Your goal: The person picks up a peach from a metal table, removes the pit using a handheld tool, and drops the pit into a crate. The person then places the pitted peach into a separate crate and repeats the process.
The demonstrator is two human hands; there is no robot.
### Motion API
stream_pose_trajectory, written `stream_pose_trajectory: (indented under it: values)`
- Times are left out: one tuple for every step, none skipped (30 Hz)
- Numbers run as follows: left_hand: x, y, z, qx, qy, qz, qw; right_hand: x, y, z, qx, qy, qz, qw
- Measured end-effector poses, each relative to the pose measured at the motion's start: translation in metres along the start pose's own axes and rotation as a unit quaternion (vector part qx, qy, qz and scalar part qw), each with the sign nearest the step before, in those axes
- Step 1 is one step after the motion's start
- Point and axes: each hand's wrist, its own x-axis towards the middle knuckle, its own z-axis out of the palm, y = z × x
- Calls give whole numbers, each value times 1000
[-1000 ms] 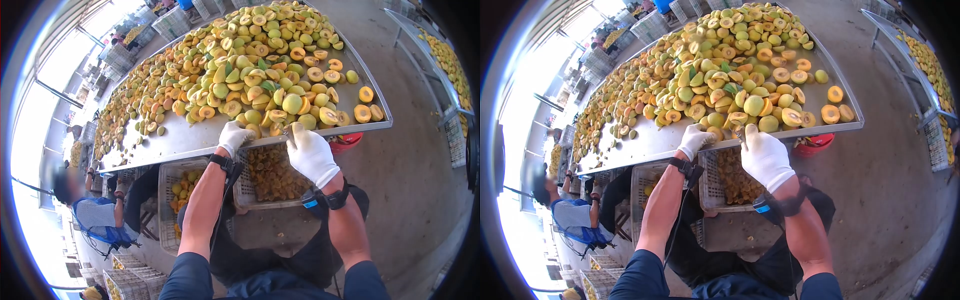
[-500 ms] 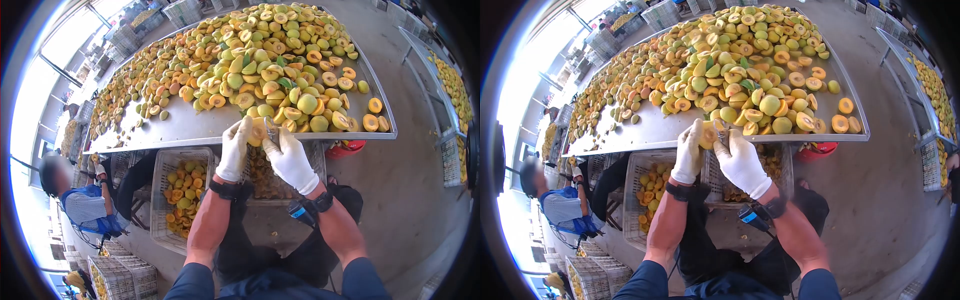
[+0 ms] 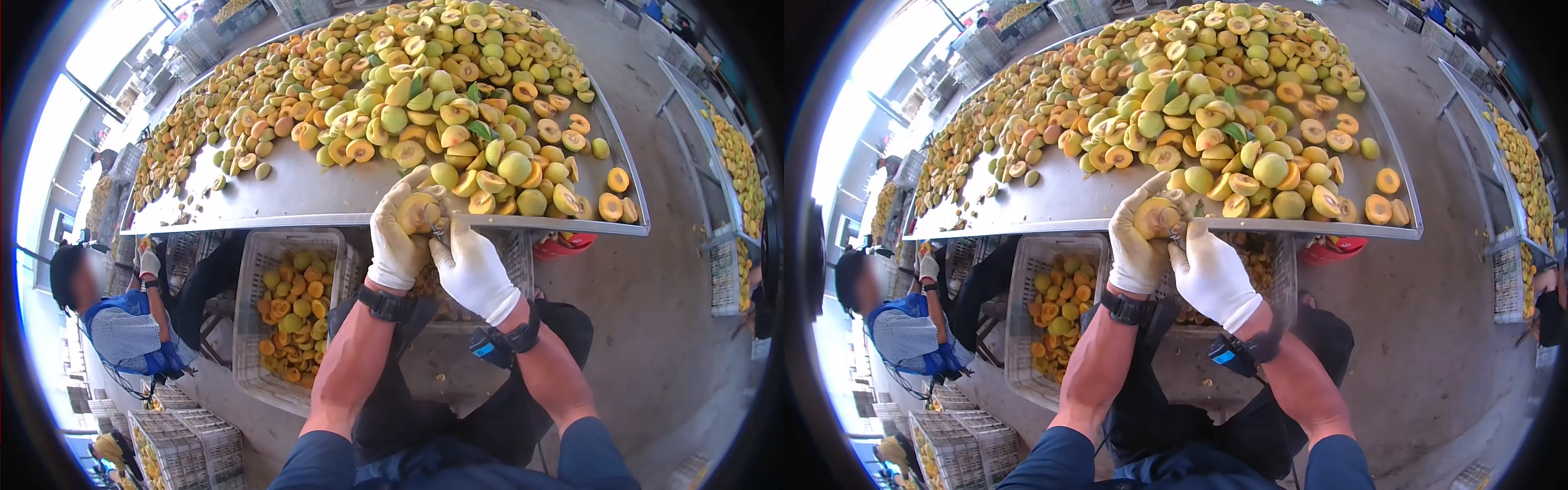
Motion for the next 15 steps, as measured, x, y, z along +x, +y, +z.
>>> stream_pose_trajectory:
  values:
    - [1,-1,-2,-24,-2,-4,1000,-1,0,2,-12,-1,-8,1000]
    - [0,-3,-4,-25,-2,-4,1000,-1,1,3,-23,-2,-16,1000]
    - [-1,-4,-3,23,9,9,1000,-1,1,4,-23,-1,-16,1000]
    - [-1,-5,-2,72,20,22,997,-1,1,4,-17,-6,-10,1000]
    - [-2,-5,-1,72,19,22,997,-1,1,5,-11,-11,-4,1000]
    - [-3,-4,6,63,34,9,997,-1,2,6,-11,-10,-4,1000]
    - [-2,-4,10,54,49,-4,997,0,4,6,-4,-9,-1,1000]
    - [-1,-5,9,54,47,-5,997,0,5,6,2,-8,1,1000]
    - [1,-7,8,66,54,0,996,0,4,7,2,-6,3,1000]
    - [2,-9,6,79,60,4,995,0,3,7,18,2,1,1000]
    - [2,-10,5,80,59,2,995,0,2,7,34,11,-2,999]
    - [0,-9,5,75,44,7,996,-1,3,7,34,13,-1,999]
    - [-1,-9,5,70,30,11,997,-1,4,8,40,9,0,999]
    - [-1,-10,5,71,30,10,997,-1,4,8,46,5,1,999]
    - [-1,-10,6,75,17,25,997,-1,4,8,47,6,1,999]
